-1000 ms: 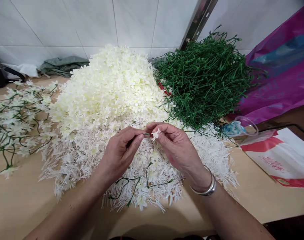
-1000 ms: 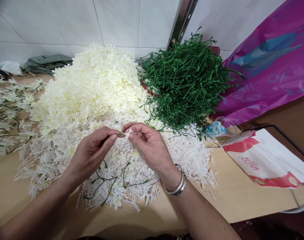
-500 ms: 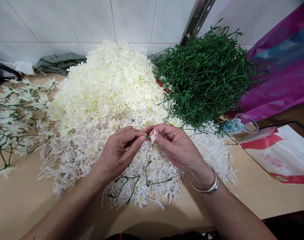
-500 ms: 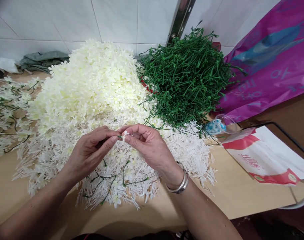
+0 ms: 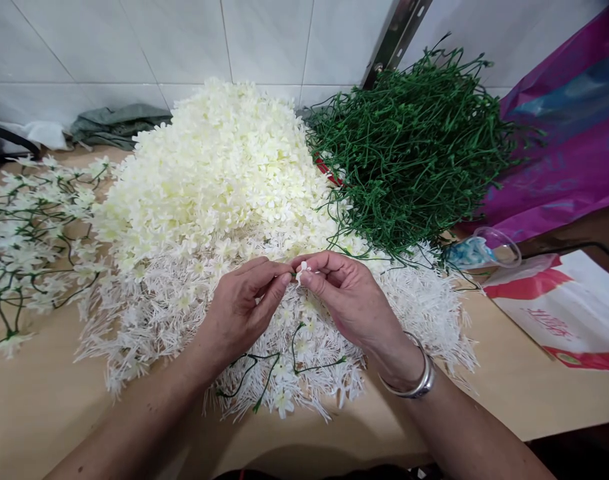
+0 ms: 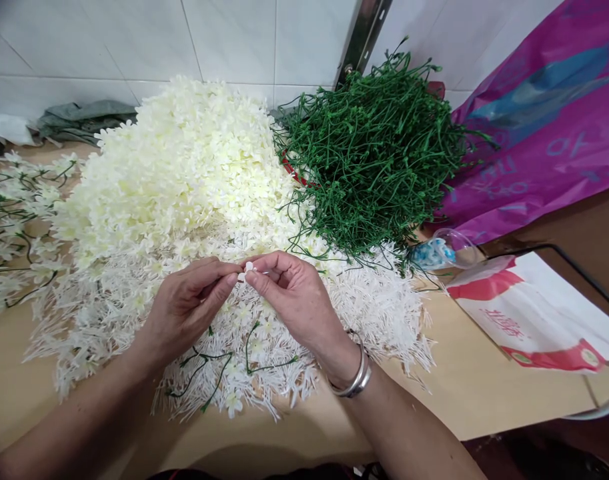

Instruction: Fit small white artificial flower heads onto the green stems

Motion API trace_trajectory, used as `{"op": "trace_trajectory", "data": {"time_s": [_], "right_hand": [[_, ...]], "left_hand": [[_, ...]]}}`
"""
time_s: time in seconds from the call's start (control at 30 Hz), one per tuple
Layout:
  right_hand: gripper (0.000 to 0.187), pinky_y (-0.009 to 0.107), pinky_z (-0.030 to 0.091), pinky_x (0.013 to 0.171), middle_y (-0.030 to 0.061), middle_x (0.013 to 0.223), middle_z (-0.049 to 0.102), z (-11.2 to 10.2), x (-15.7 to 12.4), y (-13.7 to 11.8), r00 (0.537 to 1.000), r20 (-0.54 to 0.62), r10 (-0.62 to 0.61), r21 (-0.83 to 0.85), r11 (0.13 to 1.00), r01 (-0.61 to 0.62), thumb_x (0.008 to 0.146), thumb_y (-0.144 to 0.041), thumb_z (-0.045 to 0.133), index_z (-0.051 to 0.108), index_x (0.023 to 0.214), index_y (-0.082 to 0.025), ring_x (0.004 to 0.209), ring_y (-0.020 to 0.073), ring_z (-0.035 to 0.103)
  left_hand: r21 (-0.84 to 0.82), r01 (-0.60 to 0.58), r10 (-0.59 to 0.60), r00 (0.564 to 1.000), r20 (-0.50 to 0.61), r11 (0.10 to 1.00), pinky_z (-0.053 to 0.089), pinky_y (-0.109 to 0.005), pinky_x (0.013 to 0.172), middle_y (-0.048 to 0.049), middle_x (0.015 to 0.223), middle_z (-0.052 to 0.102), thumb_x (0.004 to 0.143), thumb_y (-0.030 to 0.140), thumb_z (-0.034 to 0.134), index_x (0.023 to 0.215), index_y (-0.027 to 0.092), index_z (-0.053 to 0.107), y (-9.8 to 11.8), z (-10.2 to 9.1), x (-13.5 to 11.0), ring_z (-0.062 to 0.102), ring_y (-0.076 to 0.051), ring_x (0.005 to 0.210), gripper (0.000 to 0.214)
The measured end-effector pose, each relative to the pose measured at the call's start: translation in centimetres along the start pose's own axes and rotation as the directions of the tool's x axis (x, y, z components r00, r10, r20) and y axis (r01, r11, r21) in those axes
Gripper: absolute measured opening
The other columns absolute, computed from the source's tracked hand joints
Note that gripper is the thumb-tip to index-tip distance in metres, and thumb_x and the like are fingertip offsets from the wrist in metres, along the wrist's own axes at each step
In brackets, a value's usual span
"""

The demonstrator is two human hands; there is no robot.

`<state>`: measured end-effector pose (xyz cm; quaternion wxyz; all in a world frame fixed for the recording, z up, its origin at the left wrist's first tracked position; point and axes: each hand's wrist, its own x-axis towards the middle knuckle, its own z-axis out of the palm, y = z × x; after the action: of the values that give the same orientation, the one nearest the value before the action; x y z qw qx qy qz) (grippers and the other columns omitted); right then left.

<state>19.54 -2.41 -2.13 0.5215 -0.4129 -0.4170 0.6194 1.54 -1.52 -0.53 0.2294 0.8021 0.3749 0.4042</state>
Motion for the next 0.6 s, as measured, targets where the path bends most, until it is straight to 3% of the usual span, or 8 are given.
{"op": "trace_trajectory", "data": {"time_s": [0.1, 0.3, 0.6], "right_hand": [[0.017, 0.031, 0.054, 0.083, 0.0, 0.097, 0.078, 0.18, 0.0, 0.26, 0.999, -0.035, -0.037, -0.014, 0.999, 0.037, 0.08, -0.038, 0.088, 0.076, 0.084, -0.026, 0.087, 0.014, 0.068], [0.022, 0.035, 0.053, 0.085, 0.0016, 0.102, 0.077, -0.34, 0.21, -0.17, 0.999, 0.048, 0.026, -0.044, 0.999, -0.024, 0.078, -0.041, 0.089, 0.073, 0.08, -0.026, 0.089, 0.0164, 0.067], [0.032, 0.032, 0.048, 0.08, -0.0014, 0.087, 0.07, -0.4, 0.46, -0.56, 0.99, 0.063, 0.128, 0.033, 0.991, -0.13, 0.069, -0.047, 0.095, 0.074, 0.078, -0.025, 0.081, 0.0143, 0.061]], "left_hand": [[0.006, 0.012, -0.012, 1.0, -0.023, 1.0, 0.045, -0.02, 0.062, 0.0015, 0.071, 0.064, 0.099, 0.009, 0.06, 0.101, 0.013, 0.075, -0.08, 0.19, -0.03, 0.057, -0.011, 0.064, 0.015], [0.017, -0.039, 0.038, 0.999, 0.027, 0.999, 0.043, -0.022, 0.061, 0.0013, 0.07, 0.06, 0.101, 0.011, 0.057, 0.099, 0.012, 0.074, -0.54, 0.21, -0.08, 0.055, -0.012, 0.063, 0.017], [-0.004, -0.035, 0.035, 0.997, 0.067, 0.999, 0.043, -0.022, 0.062, 0.0013, 0.07, 0.059, 0.102, 0.013, 0.056, 0.093, 0.013, 0.071, -0.85, 0.33, 0.2, 0.054, -0.012, 0.065, 0.017]]}}
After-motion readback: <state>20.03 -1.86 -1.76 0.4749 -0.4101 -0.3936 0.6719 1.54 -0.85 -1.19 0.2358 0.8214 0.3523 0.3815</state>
